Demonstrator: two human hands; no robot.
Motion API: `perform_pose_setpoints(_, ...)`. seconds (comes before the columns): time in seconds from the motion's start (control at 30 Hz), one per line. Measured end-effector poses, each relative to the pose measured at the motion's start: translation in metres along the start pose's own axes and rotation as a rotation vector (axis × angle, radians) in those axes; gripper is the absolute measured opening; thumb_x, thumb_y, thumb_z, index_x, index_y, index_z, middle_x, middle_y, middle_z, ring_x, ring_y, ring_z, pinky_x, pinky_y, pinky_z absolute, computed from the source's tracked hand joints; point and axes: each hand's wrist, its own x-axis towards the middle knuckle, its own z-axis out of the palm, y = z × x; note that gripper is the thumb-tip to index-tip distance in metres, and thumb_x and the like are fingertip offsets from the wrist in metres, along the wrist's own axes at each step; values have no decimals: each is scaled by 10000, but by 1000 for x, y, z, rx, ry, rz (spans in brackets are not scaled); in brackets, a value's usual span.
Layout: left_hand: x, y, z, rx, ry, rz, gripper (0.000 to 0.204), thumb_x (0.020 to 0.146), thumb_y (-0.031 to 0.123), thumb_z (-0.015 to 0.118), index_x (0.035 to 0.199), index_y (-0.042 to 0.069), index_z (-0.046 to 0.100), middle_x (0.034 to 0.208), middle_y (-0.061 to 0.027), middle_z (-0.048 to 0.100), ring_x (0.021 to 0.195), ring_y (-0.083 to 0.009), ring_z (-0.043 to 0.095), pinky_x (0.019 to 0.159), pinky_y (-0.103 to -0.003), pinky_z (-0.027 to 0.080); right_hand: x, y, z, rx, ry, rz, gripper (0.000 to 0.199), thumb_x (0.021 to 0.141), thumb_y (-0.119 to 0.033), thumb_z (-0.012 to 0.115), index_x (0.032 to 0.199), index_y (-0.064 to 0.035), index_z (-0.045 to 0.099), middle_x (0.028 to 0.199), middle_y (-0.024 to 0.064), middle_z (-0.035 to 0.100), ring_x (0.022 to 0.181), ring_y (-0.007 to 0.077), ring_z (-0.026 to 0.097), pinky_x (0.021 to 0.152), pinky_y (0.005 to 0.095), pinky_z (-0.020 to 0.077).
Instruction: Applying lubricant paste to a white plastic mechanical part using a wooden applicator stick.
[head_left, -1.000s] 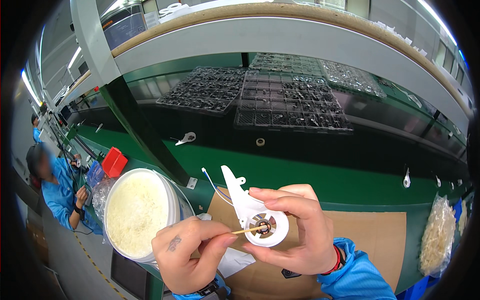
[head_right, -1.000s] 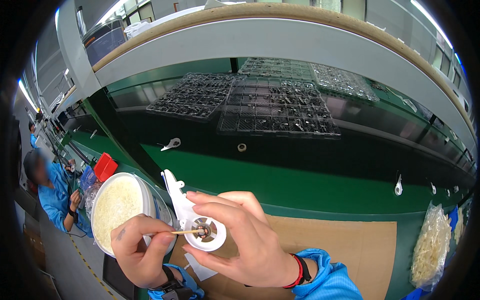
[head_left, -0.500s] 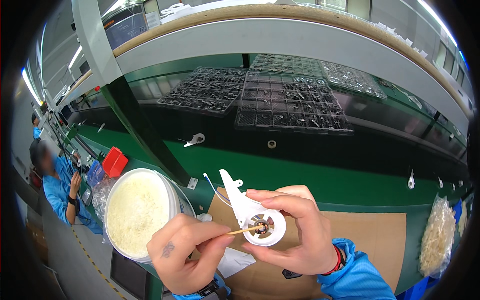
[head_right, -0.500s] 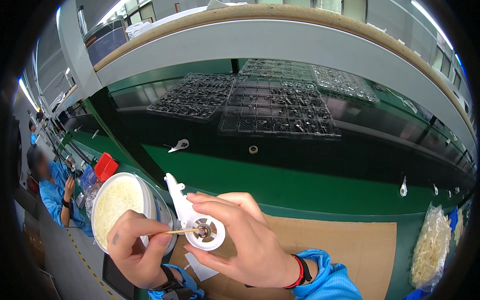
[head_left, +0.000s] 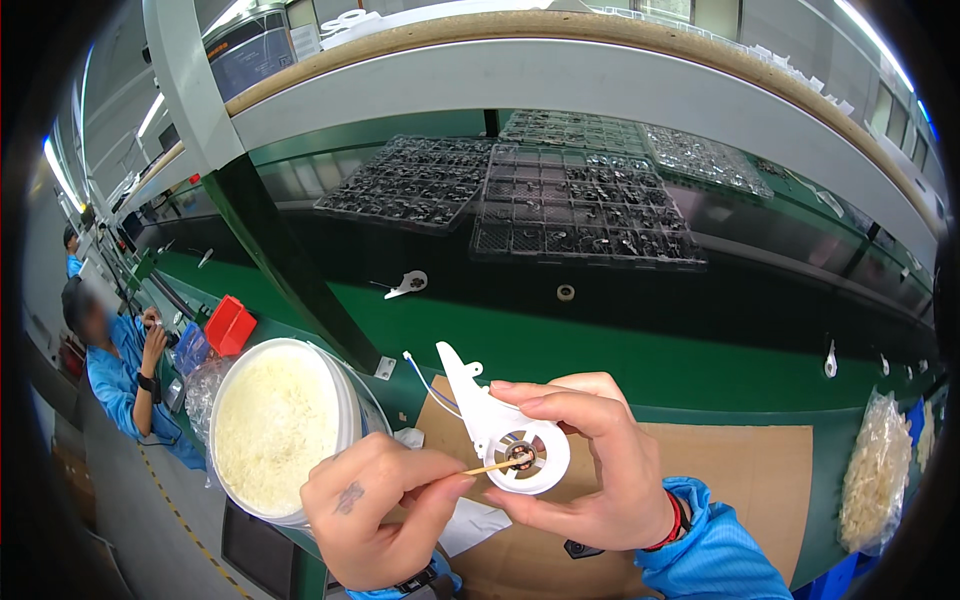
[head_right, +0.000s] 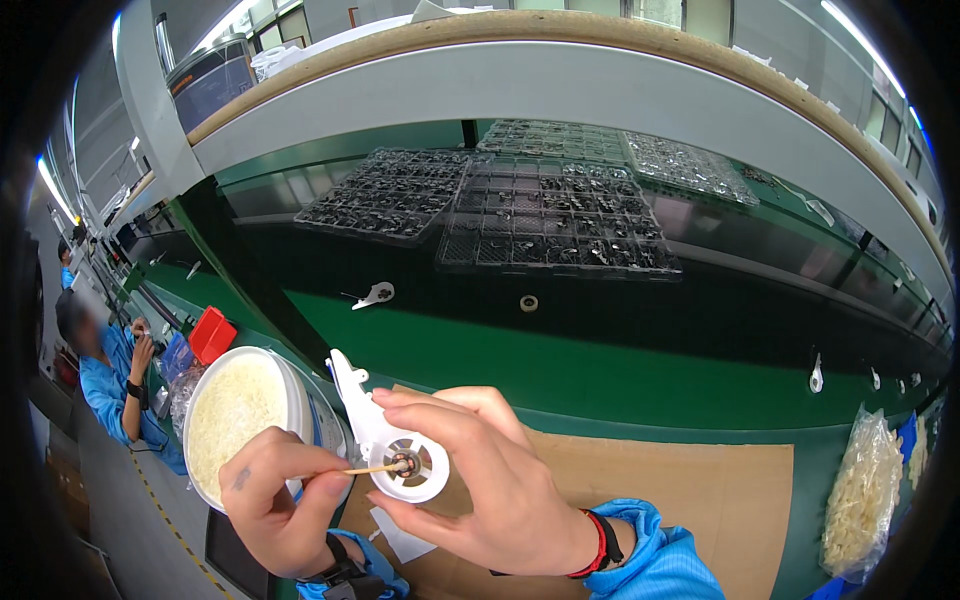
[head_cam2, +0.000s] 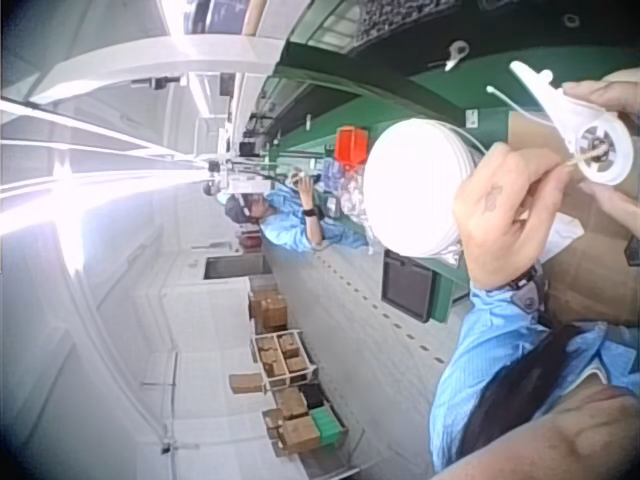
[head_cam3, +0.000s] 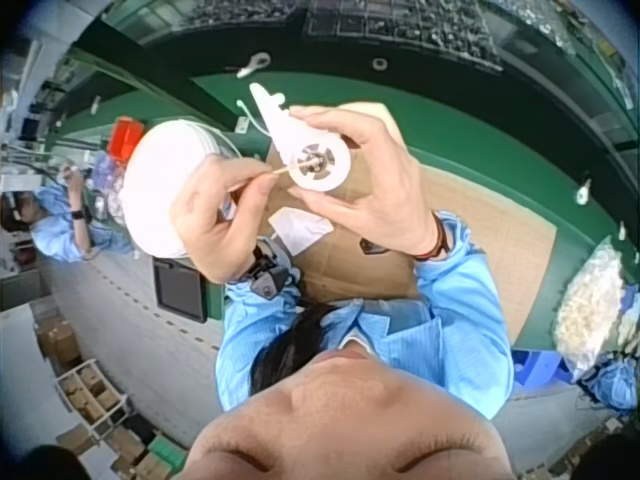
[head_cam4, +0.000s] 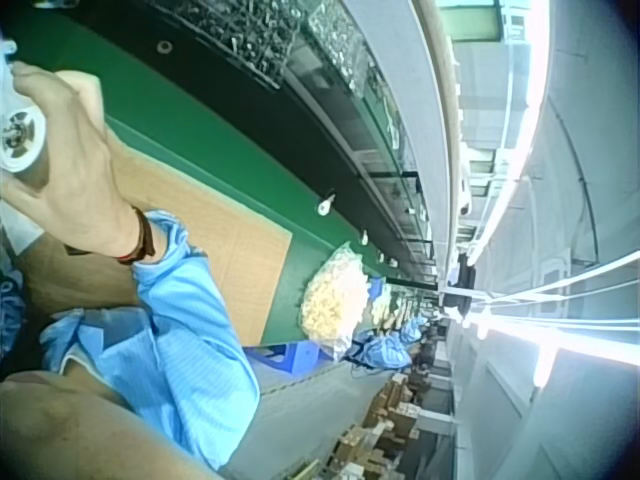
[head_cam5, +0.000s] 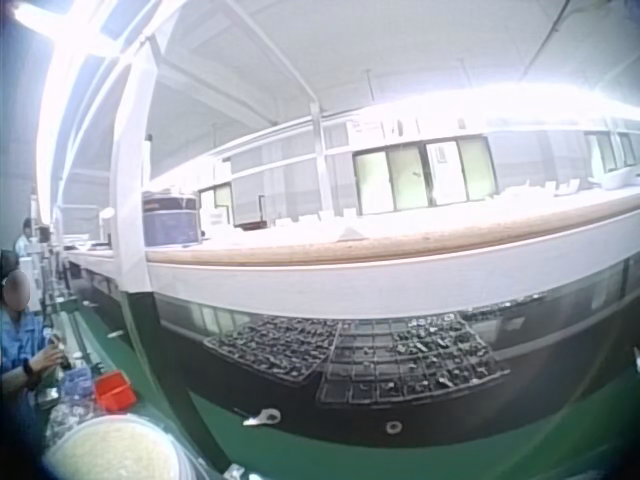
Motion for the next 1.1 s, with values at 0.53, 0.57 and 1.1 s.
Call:
perform_pose_setpoints(0.53, 0, -9, -31, -49, 346, -284, 78, 691, 21, 657, 709, -31, 603, 632, -95, 606, 559, -141, 534, 556, -229, 391, -39, 222, -45, -638, -73, 407, 432, 752, -95, 681, 1125, -30, 475, 1082, 172, 578, 1008, 355, 528, 857, 415, 439)
perform_pose_setpoints(0.57, 0, -10, -32, -50, 354, -288, 78, 691, 21, 657, 709, -31, 603, 632, -95, 606, 559, -141, 534, 556, -229, 391, -47, 237, -48, -559, -87, 479, 438, 746, -86, 683, 1128, -31, 476, 1078, 174, 577, 1022, 352, 526, 864, 411, 438)
perform_pose_setpoints(1.1, -2, -17, -39, -58, 293, -268, 50, 694, -19, 666, 710, -29, 620, 625, -85, 618, 532, -123, 543, 505, -215, 387, 24, 313, 74, -704, -387, 207, 473, 800, -234, 636, 1229, -85, 502, 1280, 183, 476, 1215, 393, 396, 1012, 452, 354)
